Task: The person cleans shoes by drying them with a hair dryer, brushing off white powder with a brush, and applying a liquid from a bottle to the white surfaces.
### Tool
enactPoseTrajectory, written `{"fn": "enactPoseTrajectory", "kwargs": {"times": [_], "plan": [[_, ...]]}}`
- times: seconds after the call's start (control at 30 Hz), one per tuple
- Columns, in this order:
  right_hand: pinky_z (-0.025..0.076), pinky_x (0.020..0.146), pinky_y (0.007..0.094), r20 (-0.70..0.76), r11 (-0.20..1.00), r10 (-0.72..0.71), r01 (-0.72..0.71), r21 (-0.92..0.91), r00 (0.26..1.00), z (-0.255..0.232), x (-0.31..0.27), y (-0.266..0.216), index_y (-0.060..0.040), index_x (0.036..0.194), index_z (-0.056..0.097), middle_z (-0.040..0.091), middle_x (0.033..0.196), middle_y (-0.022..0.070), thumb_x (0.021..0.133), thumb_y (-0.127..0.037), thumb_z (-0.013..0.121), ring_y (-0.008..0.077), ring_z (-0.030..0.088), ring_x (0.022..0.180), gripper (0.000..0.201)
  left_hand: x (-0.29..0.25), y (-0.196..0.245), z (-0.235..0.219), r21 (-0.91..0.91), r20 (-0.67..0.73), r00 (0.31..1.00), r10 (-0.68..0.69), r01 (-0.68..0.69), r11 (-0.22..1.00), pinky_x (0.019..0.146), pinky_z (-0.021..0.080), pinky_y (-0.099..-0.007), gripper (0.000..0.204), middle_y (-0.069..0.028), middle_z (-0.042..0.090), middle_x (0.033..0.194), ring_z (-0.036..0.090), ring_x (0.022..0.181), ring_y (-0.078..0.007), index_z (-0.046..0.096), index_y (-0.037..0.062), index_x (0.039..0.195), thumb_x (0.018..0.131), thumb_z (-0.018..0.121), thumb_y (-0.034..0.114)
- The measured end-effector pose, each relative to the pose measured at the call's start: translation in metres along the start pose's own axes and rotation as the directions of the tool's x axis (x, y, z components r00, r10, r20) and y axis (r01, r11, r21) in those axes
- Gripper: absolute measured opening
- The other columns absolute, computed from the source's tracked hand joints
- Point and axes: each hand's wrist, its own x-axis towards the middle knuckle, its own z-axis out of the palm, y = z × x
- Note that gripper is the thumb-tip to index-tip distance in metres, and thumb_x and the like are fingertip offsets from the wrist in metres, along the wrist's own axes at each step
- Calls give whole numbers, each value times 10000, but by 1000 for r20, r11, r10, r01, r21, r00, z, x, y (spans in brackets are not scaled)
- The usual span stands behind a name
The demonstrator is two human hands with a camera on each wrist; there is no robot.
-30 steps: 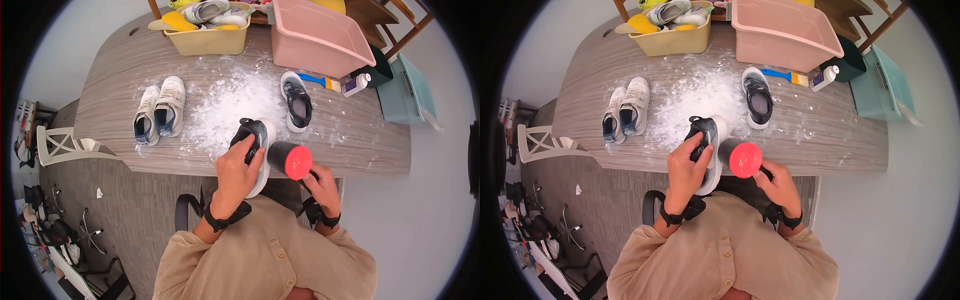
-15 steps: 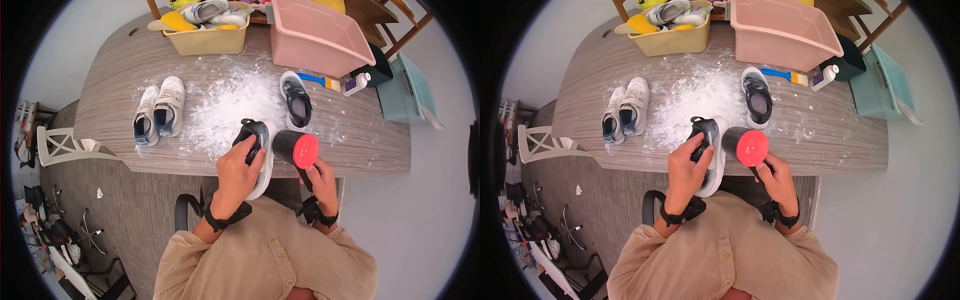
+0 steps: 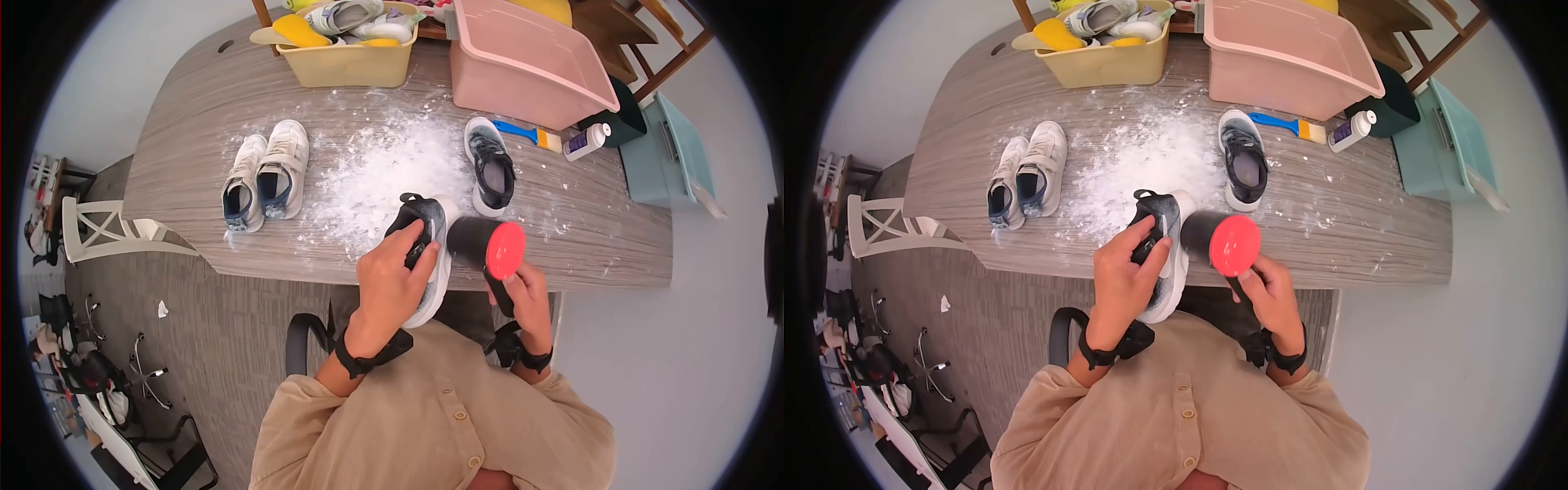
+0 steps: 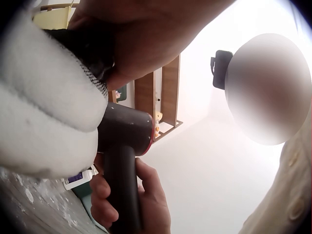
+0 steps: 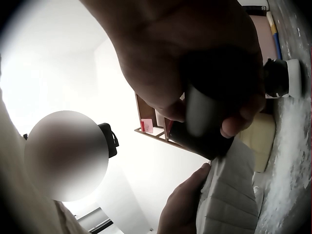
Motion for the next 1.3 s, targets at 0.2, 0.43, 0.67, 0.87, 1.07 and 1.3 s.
{"fn": "enactPoseTrajectory", "kwargs": {"times": [0.2,0.43,0.67,0.87,1.07,1.3], "plan": [[408,545,234,35,999,8,-7,-38,999,0,-1,-1,29,938,594,586,747,44,917,-176,495,89,501,584,229,0,-4,3,-8,-23,1000,19,-19,1000,570,488,-362,282,-195,645,810,633,672,-329,628,-41,990,783,694,139],[403,545,239,67,999,19,-17,-32,998,-3,-1,-4,34,951,589,578,741,45,926,-190,494,94,498,588,244,-1,-1,-1,15,16,1000,2,-3,1000,570,486,-364,279,-194,642,805,630,674,-335,628,-43,989,781,694,130],[404,543,238,-65,1000,-14,13,-9,998,3,4,1,39,957,591,580,740,46,922,-188,501,90,499,590,247,0,0,2,-8,-8,1000,14,-14,1000,567,484,-371,277,-193,642,805,627,670,-338,630,-37,989,784,691,139],[405,543,233,70,999,34,-31,-43,997,-7,-2,1,37,979,591,588,752,50,933,-173,486,89,506,593,239,-1,-5,1,30,0,1000,21,-21,999,563,482,-370,277,-190,641,802,627,668,-332,629,-36,988,785,690,143],[421,553,239,-63,999,-11,13,39,998,1,8,7,34,1022,592,602,775,63,940,-180,471,93,521,598,258,3,8,-1,46,99,992,-78,73,996,660,502,-328,328,-206,653,857,660,747,-290,620,-52,1037,772,707,120],[426,556,239,-104,997,-6,13,73,995,-1,12,15,35,1025,595,603,772,61,935,-172,476,95,528,599,255,5,4,-10,56,305,952,-10,-7,998,752,498,-353,458,-226,628,994,635,897,-346,540,-41,1179,762,687,75]]}}
